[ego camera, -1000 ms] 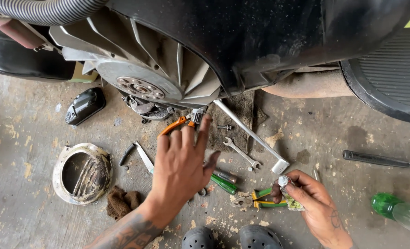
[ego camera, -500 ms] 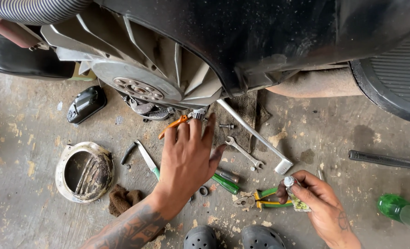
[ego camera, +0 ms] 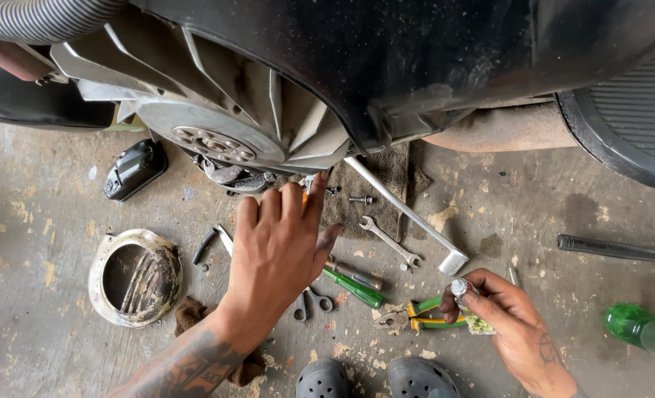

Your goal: The person works on a motorcycle engine, applying grease to a bolt and inserting it into the engine casing. They use a wrench to tighten the bolt and then wipe their hands with a cloth.

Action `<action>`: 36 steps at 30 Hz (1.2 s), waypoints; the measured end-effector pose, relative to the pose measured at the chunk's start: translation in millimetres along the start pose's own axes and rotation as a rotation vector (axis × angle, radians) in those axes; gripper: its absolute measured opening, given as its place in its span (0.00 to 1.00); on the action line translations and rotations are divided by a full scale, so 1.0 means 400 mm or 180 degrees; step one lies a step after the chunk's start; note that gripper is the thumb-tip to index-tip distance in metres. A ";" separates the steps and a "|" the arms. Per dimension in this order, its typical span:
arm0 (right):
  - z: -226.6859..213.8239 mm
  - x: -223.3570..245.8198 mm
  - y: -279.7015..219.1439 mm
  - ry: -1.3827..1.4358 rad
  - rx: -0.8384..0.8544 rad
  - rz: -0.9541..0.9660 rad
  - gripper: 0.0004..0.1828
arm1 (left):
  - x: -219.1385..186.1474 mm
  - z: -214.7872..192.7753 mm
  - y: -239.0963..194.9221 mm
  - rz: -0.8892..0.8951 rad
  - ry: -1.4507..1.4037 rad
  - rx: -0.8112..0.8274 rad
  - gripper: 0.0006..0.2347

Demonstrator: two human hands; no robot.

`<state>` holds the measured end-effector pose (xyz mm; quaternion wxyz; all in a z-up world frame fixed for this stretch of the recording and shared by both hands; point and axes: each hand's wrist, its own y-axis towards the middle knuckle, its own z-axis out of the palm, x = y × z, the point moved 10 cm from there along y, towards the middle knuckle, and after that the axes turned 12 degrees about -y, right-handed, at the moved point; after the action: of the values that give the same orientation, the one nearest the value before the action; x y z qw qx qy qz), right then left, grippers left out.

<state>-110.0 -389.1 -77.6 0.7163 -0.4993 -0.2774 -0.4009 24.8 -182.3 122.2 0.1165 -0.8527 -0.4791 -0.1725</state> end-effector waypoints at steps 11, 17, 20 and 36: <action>0.011 0.017 -0.012 0.0049 0.0017 0.0032 0.10 | -0.073 -0.017 -0.001 0.0632 0.0957 0.0176 0.27; 0.003 0.067 0.001 -0.0495 -0.0050 -0.0284 0.12 | -0.178 -0.049 -0.054 0.0515 -0.1604 0.0338 0.24; 0.005 0.105 0.014 -0.0963 -0.0146 -0.0462 0.12 | -0.181 -0.012 -0.059 -0.0363 -0.3935 0.1197 0.26; 0.046 0.249 0.049 -0.2962 -0.0437 -0.1326 0.09 | -0.356 0.165 -0.103 -0.1334 -0.8257 0.1419 0.28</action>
<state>-41.1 -397.8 -1.4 0.3875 -0.6049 -0.6334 -0.2877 -66.9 -247.7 5.7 -0.3135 -0.2722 -0.3815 0.8259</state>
